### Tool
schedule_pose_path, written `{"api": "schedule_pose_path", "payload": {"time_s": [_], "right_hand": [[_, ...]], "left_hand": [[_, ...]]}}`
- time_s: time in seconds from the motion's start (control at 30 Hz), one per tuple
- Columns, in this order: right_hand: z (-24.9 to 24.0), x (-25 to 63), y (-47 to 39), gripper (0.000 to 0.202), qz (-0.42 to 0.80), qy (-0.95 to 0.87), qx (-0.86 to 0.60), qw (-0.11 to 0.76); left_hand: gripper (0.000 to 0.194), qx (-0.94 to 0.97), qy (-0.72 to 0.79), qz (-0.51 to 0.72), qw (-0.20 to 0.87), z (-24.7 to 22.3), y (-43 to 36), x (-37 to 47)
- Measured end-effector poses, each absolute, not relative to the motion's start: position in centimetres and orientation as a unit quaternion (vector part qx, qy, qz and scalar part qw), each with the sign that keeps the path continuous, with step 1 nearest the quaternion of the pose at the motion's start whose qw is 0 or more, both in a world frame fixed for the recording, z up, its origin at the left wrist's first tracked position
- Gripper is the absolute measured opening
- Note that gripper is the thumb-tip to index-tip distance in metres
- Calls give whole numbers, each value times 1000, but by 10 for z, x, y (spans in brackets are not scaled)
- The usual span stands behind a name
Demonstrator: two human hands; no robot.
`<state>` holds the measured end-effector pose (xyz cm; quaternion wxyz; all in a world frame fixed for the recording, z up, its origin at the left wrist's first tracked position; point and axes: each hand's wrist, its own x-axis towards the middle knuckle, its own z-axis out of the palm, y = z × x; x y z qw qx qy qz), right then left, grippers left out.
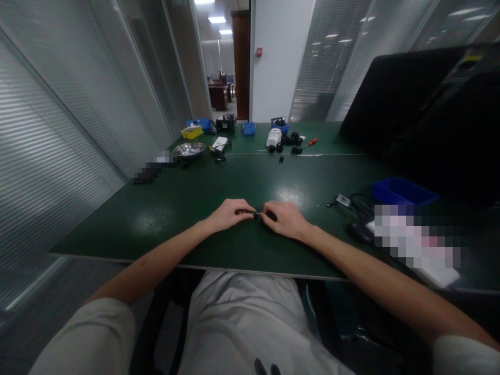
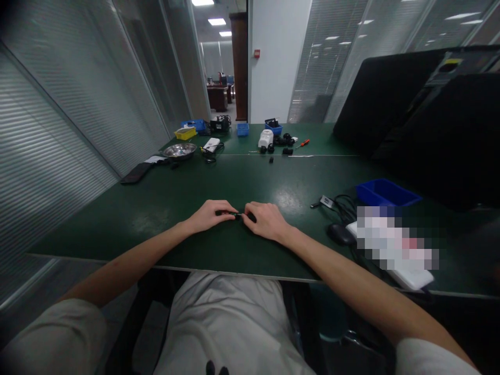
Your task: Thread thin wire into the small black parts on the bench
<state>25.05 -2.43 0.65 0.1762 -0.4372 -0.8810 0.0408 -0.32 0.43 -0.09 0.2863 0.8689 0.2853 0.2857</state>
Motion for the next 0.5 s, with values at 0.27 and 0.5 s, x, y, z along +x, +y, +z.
{"api": "schedule_pose_path", "payload": {"time_s": [0.27,0.5], "right_hand": [[7,249,-25,21,52,-885,-423,188],[6,244,-31,28,4,-900,-415,135]], "left_hand": [[28,869,282,307,265,-5,7,-5],[28,903,252,277,211,-5,3,-2]]}}
